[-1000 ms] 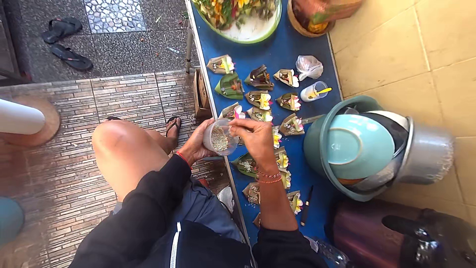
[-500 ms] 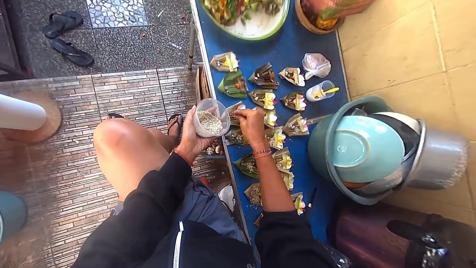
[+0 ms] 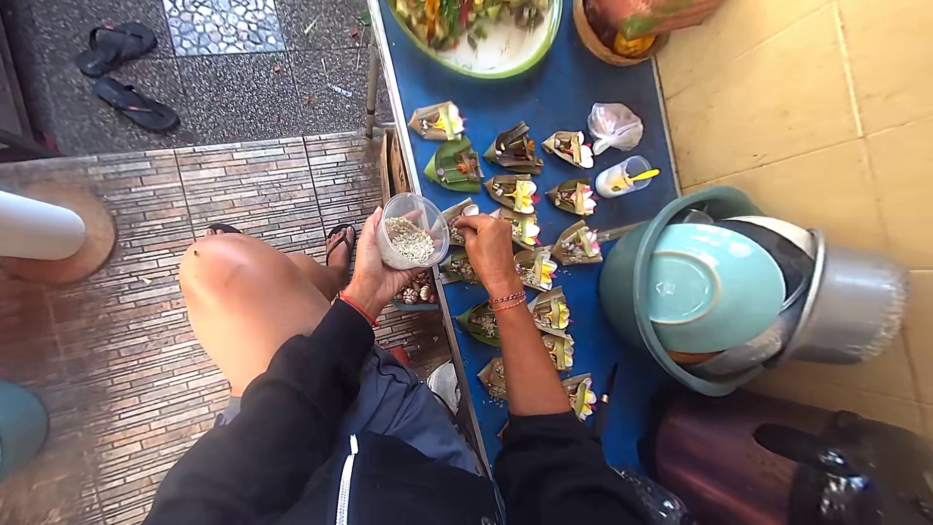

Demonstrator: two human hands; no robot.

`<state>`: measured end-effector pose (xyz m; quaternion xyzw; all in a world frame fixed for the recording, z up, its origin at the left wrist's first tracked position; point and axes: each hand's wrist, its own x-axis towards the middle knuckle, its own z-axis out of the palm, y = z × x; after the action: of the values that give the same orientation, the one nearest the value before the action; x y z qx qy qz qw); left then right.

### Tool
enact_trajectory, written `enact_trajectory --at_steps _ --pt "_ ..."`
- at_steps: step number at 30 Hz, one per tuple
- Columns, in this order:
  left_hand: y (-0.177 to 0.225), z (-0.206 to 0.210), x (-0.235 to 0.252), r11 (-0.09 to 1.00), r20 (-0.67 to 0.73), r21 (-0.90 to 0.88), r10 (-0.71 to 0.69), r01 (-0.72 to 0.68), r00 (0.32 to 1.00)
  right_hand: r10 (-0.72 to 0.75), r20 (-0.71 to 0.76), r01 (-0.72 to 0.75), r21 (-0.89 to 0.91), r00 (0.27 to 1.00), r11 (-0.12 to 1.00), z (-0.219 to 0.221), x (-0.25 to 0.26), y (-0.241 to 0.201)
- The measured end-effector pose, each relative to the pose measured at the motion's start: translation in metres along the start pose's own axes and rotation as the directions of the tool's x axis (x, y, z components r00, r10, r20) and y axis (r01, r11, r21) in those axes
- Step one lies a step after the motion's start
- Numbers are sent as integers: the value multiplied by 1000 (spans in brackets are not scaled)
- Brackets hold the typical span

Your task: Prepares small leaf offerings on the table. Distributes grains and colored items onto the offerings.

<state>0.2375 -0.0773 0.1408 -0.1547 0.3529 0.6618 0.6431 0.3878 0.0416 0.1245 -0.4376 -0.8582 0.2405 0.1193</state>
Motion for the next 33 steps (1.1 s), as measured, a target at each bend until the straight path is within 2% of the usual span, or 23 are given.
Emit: enact_trajectory --at_steps 5,8,13,15,17,19,21,24,26,28,33 --pt "-2 -2 2 1000 6 15 8 -8 1000 0 -184 23 118 983 993 -5 -21 -9" --pt "-2 -1 1 1000 -18 3 -3 3 1000 43 -176 0 241 983 971 -22 -53 -20" --pt "-5 1 0 999 37 20 -32 32 999 231 -157 -144 433 960 890 -41 -83 -24" --pt "-10 1 0 993 62 100 -62 56 996 222 -180 -107 492 958 864 -53 -86 -37" --pt "-16 3 -3 974 62 202 -118 103 991 128 -192 -10 518 973 855 -59 -87 -51" --pt "-21 6 -7 949 37 271 -177 161 983 -24 -161 92 430 987 898 -55 -84 -61" --pt "-23 8 -11 923 28 337 -207 186 978 -156 -85 172 239 984 956 -45 -76 -67" --pt "-24 6 -9 896 39 408 -212 178 976 -153 137 155 -5 979 988 -34 -68 -69" --pt "-24 5 -8 882 26 438 -205 173 978 -114 262 130 -45 958 990 -33 -64 -70" --pt "-25 5 -7 887 26 429 -204 174 979 -100 323 119 -37 941 992 -34 -61 -69" --pt "-24 4 -7 905 43 387 -209 177 977 -191 324 211 -28 926 977 -30 -57 -70"
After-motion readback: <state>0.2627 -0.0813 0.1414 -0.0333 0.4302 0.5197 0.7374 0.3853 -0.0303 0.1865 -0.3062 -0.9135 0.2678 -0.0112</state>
